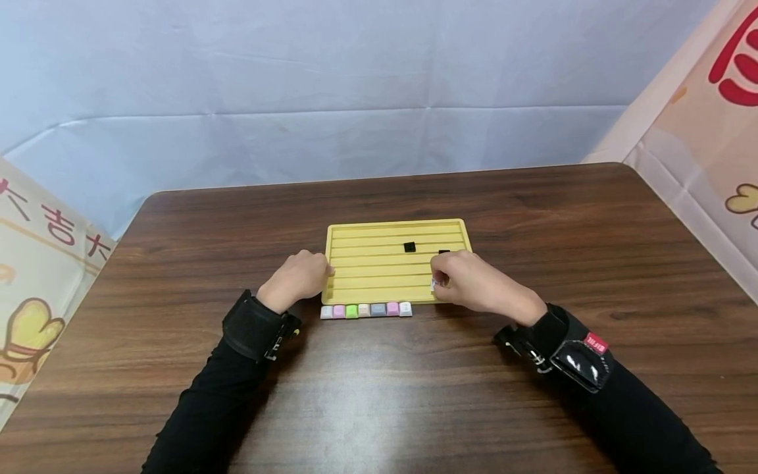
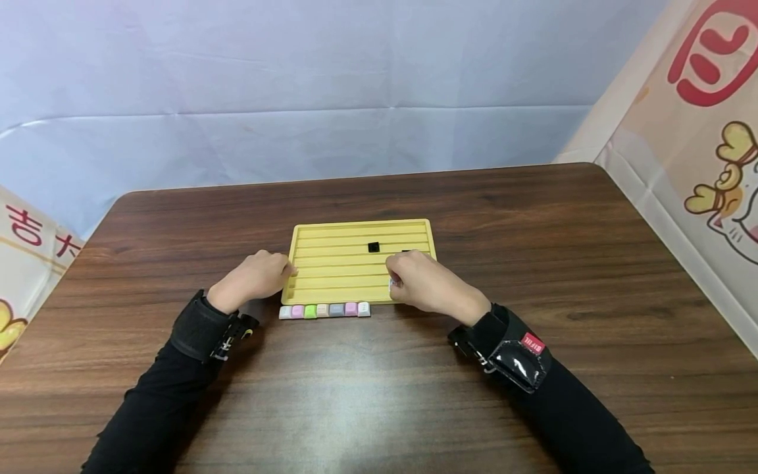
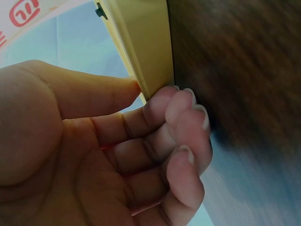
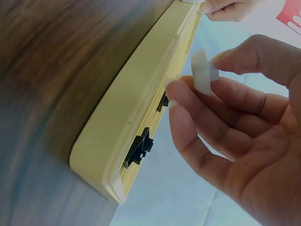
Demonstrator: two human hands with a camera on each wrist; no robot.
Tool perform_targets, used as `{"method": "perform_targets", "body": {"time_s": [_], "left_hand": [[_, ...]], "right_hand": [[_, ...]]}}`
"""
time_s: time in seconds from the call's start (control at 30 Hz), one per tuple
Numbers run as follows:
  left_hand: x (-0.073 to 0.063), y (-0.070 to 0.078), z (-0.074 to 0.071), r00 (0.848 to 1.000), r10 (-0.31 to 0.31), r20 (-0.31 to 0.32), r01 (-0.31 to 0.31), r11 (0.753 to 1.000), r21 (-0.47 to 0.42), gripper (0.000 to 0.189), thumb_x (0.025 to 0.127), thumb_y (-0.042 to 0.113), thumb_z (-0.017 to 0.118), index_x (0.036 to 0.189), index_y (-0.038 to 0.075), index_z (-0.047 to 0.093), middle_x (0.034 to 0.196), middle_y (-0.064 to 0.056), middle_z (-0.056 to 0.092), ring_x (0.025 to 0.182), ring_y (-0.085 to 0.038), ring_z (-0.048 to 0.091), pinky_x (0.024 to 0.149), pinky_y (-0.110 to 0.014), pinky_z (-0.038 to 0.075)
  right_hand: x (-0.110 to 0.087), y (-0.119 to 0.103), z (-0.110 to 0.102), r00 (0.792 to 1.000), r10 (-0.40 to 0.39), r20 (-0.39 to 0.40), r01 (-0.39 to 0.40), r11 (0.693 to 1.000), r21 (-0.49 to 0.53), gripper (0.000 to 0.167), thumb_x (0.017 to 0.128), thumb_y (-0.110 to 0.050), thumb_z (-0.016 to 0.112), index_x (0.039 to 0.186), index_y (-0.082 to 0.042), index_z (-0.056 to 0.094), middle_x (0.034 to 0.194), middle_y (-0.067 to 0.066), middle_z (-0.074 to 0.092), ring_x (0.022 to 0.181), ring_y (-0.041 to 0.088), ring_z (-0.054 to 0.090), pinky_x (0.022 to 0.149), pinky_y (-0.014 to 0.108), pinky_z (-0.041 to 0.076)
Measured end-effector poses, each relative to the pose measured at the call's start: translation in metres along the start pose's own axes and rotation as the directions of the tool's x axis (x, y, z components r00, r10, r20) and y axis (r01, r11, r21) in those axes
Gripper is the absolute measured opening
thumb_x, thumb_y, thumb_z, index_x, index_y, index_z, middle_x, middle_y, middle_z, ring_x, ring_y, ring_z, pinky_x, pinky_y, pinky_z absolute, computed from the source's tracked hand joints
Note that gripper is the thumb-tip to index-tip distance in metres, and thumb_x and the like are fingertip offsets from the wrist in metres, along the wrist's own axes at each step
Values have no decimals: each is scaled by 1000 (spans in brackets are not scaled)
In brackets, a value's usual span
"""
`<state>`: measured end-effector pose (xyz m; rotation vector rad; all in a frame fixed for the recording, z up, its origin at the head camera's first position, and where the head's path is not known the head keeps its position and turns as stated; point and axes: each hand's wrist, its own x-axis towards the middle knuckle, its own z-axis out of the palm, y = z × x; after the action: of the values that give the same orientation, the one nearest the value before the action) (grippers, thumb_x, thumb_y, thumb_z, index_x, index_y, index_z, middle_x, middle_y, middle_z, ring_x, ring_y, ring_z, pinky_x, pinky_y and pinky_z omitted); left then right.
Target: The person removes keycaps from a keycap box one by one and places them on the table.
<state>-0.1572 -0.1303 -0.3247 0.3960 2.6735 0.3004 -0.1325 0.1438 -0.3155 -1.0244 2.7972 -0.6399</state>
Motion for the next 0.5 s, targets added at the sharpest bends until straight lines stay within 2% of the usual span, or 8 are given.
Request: {"method": "perform_targets", "body": {"time_s": [0.27, 0.5], "left_hand": [[0, 0, 0, 1000, -2, 5, 2, 1000, -1, 42, 99, 18, 40, 58, 11, 42, 51, 1, 25, 41, -11, 21, 45, -24, 23], [1, 1, -1, 1000, -15, 7, 15, 1000, -5, 41, 99, 18, 40, 59, 11, 43, 50, 0, 26, 41, -11, 21, 45, -24, 24]], "right_hand": [[0, -3, 0, 1000, -12, -5, 12, 1000, 8, 15, 75, 5, 58, 71, -7, 50, 64, -2, 41, 59, 11, 37, 55, 25, 32], [-2, -7, 0, 1000, -30, -7, 30, 999, 11, 11, 79, 5, 62, 78, -4, 56, 69, 1, 46, 64, 13, 39, 57, 27, 34]]}}
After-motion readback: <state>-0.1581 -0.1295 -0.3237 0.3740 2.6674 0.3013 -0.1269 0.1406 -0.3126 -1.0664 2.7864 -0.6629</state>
